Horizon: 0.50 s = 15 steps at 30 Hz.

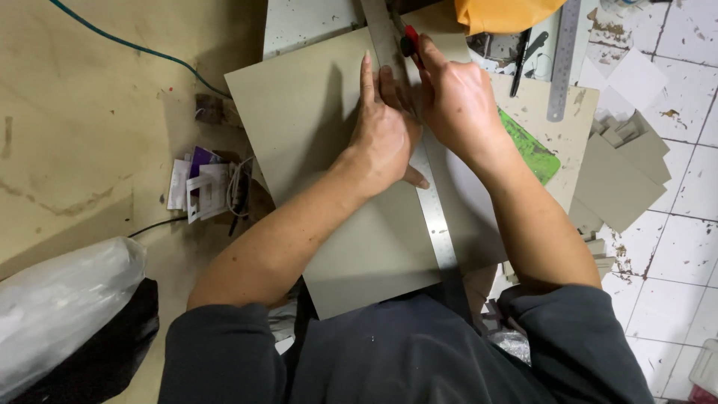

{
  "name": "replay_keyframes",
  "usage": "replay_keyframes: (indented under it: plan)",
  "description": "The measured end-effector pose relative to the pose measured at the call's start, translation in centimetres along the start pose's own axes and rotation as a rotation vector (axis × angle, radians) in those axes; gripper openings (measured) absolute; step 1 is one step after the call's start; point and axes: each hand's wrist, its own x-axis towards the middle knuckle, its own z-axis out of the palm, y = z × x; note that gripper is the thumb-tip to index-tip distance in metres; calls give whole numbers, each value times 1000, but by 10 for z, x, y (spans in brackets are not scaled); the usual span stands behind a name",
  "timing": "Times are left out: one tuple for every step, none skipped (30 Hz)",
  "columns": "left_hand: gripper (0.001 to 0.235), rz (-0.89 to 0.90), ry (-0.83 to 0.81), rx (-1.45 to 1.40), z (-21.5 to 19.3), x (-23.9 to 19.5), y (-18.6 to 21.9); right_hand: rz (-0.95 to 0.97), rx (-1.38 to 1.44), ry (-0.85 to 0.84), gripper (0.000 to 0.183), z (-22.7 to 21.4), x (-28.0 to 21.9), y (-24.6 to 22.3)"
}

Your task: Cutting cardboard sheets into smaller pieces using a utility knife and a metal ruler

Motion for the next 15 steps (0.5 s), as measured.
replay_keyframes:
  plan:
    - [157,-1,-3,-2,1,0,0,-1,1,-3,57,0,0,0]
    - [158,-9,28,4,2,1,1,-32,-19,-4,55,0,0,0]
    - [160,-16,60,10,3,1,1,-62,-38,-4,54,0,0,0]
    - [160,-16,57,8,5,2,-1,-62,-37,-6,54,-1,3,0]
    - [162,2,90,-21,8,2,-1,-131,-68,-3,44,-2,5,0]
    - [164,20,122,-50,10,3,-1,-201,-99,-1,33,-2,7,1]
    - [164,28,112,-55,11,4,-1,-194,-93,-10,33,-1,10,5]
    - [164,11,144,-39,13,4,-1,-276,-204,34,39,0,13,9]
    - [164,-2,172,-22,15,3,-1,-355,-312,75,46,2,13,11]
    - [164,9,158,-28,15,3,1,-345,-303,63,46,-4,-4,2]
    - [159,23,96,-53,13,5,-1,-233,-218,-32,54,-12,-17,-6]
    - [154,36,34,-79,11,7,-2,-120,-133,-126,65,-21,-31,-15]
    - [154,47,32,-81,16,7,-2,-109,-134,-130,65,-22,-53,-16]
    - [156,28,111,-51,22,8,0,-65,-96,-175,67,-23,-77,-17]
    - [160,11,185,-23,28,8,2,-19,-56,-222,68,-24,-101,-18]
